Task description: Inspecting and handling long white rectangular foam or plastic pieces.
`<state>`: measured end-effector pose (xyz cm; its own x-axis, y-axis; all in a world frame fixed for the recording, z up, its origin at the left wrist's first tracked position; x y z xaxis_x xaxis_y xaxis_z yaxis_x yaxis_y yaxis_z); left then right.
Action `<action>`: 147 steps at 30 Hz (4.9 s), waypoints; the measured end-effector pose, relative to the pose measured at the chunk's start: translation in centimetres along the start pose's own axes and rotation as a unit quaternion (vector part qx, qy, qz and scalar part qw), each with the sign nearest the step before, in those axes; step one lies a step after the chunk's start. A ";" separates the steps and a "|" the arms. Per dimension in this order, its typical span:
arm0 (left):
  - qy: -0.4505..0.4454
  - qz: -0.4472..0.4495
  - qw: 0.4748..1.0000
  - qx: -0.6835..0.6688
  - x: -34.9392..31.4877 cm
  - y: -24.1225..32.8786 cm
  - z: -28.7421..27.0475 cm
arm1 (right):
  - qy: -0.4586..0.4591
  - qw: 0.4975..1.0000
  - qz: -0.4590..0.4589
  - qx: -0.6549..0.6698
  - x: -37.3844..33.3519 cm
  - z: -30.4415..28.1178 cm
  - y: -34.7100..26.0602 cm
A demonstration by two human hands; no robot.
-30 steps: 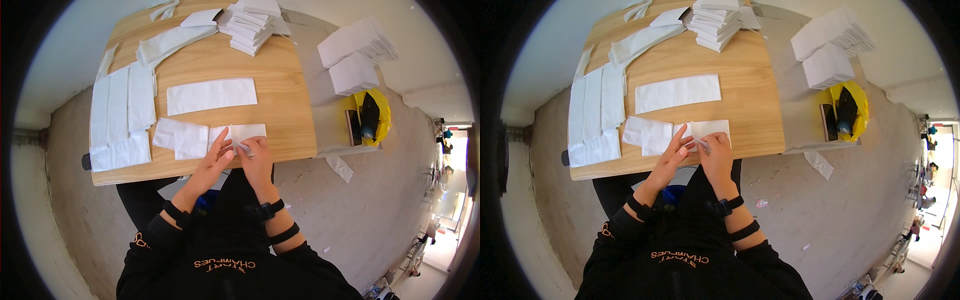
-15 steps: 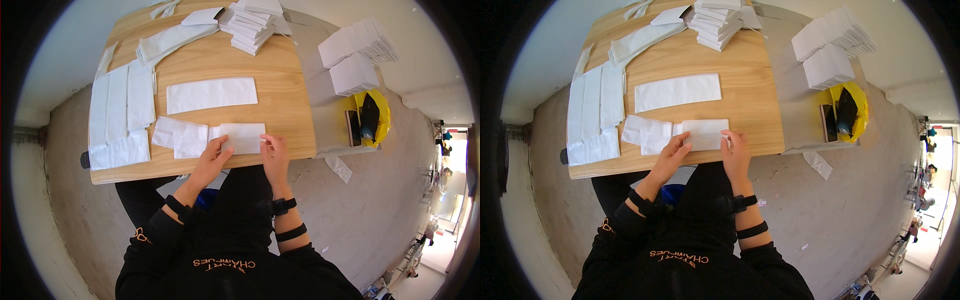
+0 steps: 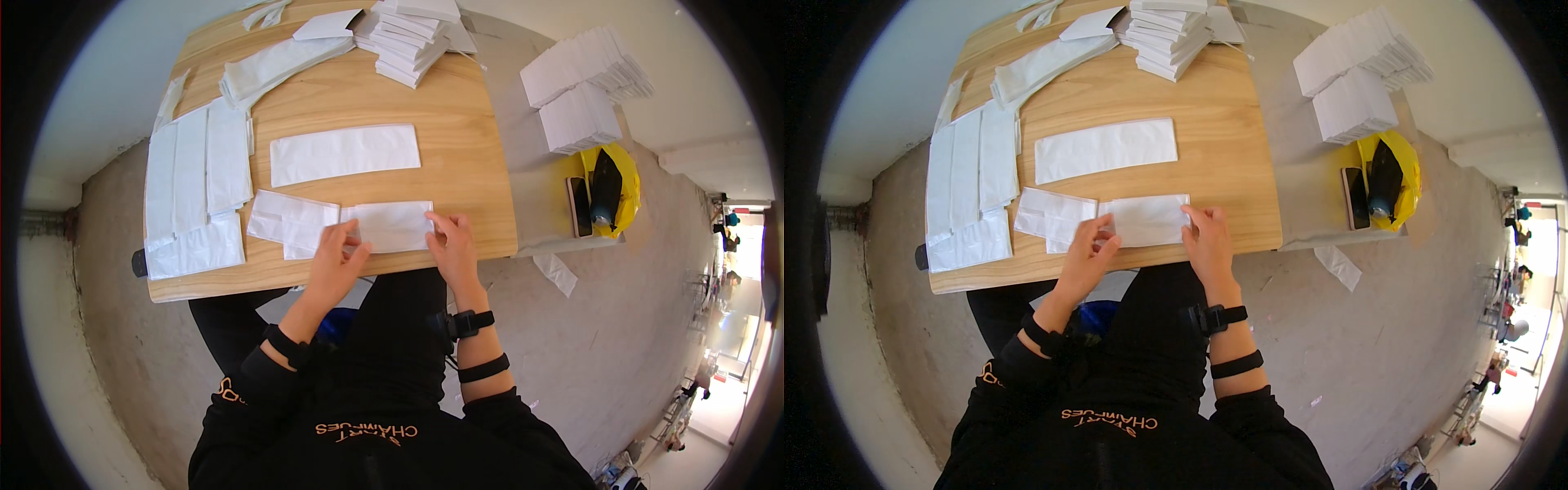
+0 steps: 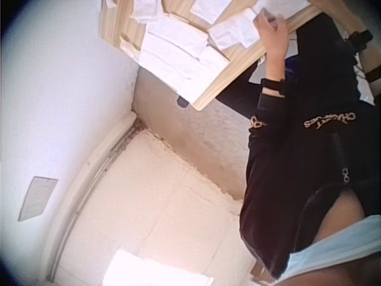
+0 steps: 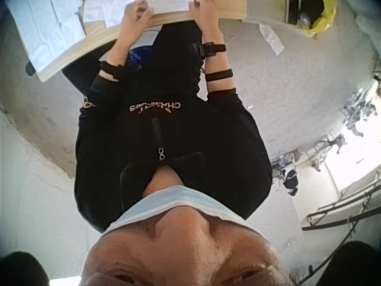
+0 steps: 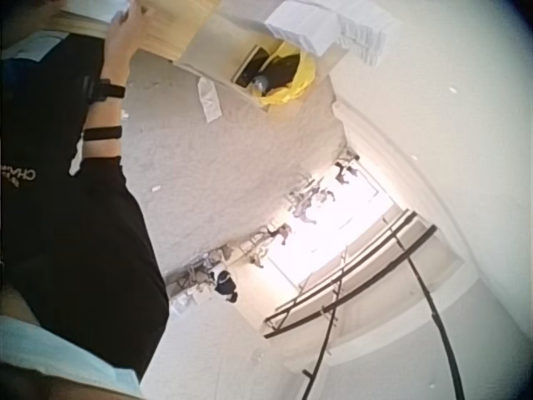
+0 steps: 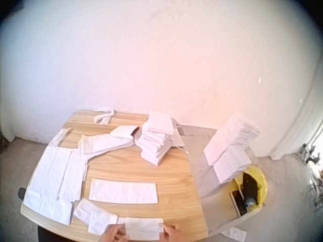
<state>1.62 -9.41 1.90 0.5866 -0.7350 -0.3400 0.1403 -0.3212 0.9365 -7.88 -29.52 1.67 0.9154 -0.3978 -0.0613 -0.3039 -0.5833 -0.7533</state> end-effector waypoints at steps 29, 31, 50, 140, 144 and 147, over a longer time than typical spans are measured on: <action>0.028 0.113 0.808 0.578 1.9 0.2 4.1 | 0.020 0.988 -0.135 0.070 2.3 4.8 -5.2; 0.006 0.115 0.815 0.568 1.9 0.6 4.4 | 0.042 0.991 -0.119 -0.047 2.0 5.3 -4.4; 0.352 0.025 0.823 0.445 -5.5 -0.1 -12.8 | 0.018 0.982 -0.068 -0.173 2.2 6.1 -4.5; 0.232 0.213 0.862 0.397 -2.0 0.7 -1.5 | -0.008 0.992 -0.109 -0.066 0.9 4.3 -6.2; 0.275 0.190 0.871 0.361 -2.5 0.2 -2.8 | -0.022 0.992 -0.100 -0.071 1.1 4.5 -5.8; 0.269 0.121 0.924 0.242 -3.2 -1.2 -4.9 | -0.027 0.990 -0.112 -0.079 1.2 4.3 -5.8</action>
<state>3.50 -3.75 2.31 0.8842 -0.4585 0.0889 -0.3440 -0.5107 0.7879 -3.89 -23.53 3.15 0.9760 -0.2101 0.0567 -0.1258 -0.7571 -0.6410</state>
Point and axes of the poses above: each hand's wrist, its own x-axis towards the middle knuckle, its own z-axis out of the palm, y = z × x, the point moved 6 cm from there along x, towards the middle knuckle, and after that the axes turned 11 degrees about -y, right-handed, at the moved point
